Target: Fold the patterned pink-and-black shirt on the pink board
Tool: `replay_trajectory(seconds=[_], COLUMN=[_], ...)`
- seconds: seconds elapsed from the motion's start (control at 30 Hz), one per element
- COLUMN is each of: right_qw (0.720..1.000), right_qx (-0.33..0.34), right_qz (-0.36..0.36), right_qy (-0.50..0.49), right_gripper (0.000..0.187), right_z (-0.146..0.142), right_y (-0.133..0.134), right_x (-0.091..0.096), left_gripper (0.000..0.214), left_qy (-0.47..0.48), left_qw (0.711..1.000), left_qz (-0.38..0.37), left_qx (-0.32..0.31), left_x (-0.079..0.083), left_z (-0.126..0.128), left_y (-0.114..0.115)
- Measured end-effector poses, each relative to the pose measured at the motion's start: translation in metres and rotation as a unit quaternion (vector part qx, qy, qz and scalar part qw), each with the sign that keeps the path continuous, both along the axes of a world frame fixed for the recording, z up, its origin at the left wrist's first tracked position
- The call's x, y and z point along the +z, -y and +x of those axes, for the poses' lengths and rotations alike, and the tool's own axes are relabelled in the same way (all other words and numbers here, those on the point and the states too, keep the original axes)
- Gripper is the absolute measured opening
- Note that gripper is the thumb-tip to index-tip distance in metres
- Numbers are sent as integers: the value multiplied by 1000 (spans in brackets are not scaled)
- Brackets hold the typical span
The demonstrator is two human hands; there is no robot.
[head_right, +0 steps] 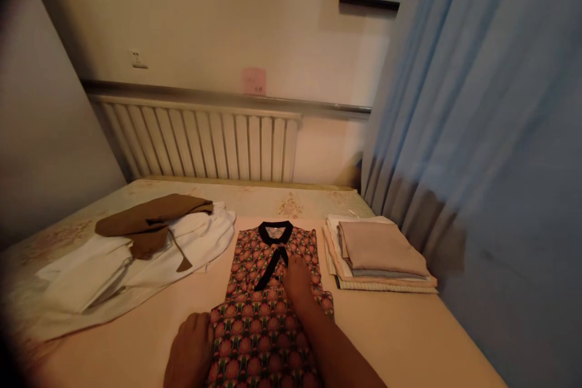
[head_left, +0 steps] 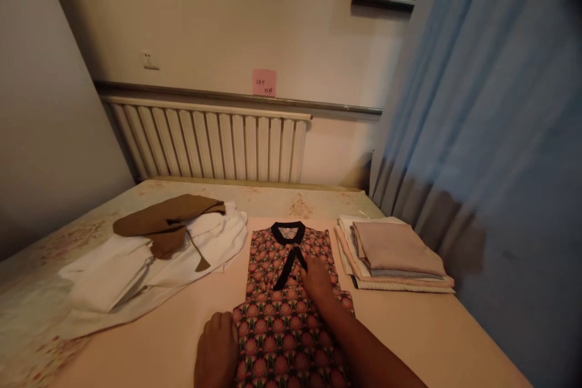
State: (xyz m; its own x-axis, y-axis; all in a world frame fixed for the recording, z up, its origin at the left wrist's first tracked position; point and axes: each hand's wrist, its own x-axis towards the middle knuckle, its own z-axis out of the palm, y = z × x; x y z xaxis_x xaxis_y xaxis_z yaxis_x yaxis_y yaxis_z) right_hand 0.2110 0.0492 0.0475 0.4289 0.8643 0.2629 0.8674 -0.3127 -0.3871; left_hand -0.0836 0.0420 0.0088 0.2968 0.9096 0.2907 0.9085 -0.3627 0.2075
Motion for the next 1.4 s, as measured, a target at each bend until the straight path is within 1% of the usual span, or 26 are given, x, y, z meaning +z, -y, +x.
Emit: replay_trajectory(seconds=[0.17, 0.27, 0.33, 0.4, 0.5, 0.67, 0.77, 0.87, 0.97, 1.03, 1.13, 1.2, 1.27, 1.33, 1.4], right_qw=[998, 996, 996, 997, 999, 997, 995, 993, 991, 991, 993, 993, 990, 988, 985], right_qx=[-53, -86, -91, -74, -23, 71, 97, 116, 132, 126, 75, 13, -45, -70, -69], right_qz=[-26, -24, -5, 20, 41, 25, 16, 16, 24, 35, 74, 106, 112, 80, 43], right_qy=[2, -10, -13, -11, -5, -6, -11, -19, -30, -36, -43, -50, -72, -114, -153], right_gripper=[25, 28, 29, 31, 30, 20, 18, 12, 11, 13, 22, 27, 32, 36, 35], right_z=[10, 18, 18, 13, -1, -19, -21, -20, -18, -13, 5, 23, 42, 58, 69], right_y=[-27, -31, -29, -25, -21, -25, -26, -24, -15, -5, 19, 39, 57, 72, 80], right_x=[-19, -22, -21, -18, -17, -22, -22, -16, -5, 2, 7, 5, -2, -9, -15], left_gripper=[25, 25, 25, 25, 26, 27, 25, 25, 25, 24, 24, 24, 23, 23, 22], left_qy=[3, 4, 5, 6, 4, -2, 2, -2, -13, -19, -28, -35, -43, -51, -59], left_qw=[1000, 1000, 1000, 1000, 1000, 1000, 999, 999, 1000, 1000, 1000, 999, 999, 999, 998], left_qz=[4, 1, -7, -15, -22, -28, -32, -31, -21, -15, -9, -7, -3, 3, 6], left_qx=[-6, -10, -9, -11, -8, -5, -11, -8, -4, -3, -6, -5, 0, 2, 3], left_x=[-7, -9, -9, -9, -8, -5, -5, -6, -6, -5, -1, 3, 7, 10, 12], left_z=[0, -1, -1, -1, 0, 0, 0, 0, 1, 1, 2, 3, 4, 6, 6], left_y=[-4, -4, -4, -5, -5, -5, -5, -5, -5, -4, -2, -1, 0, 1, 1])
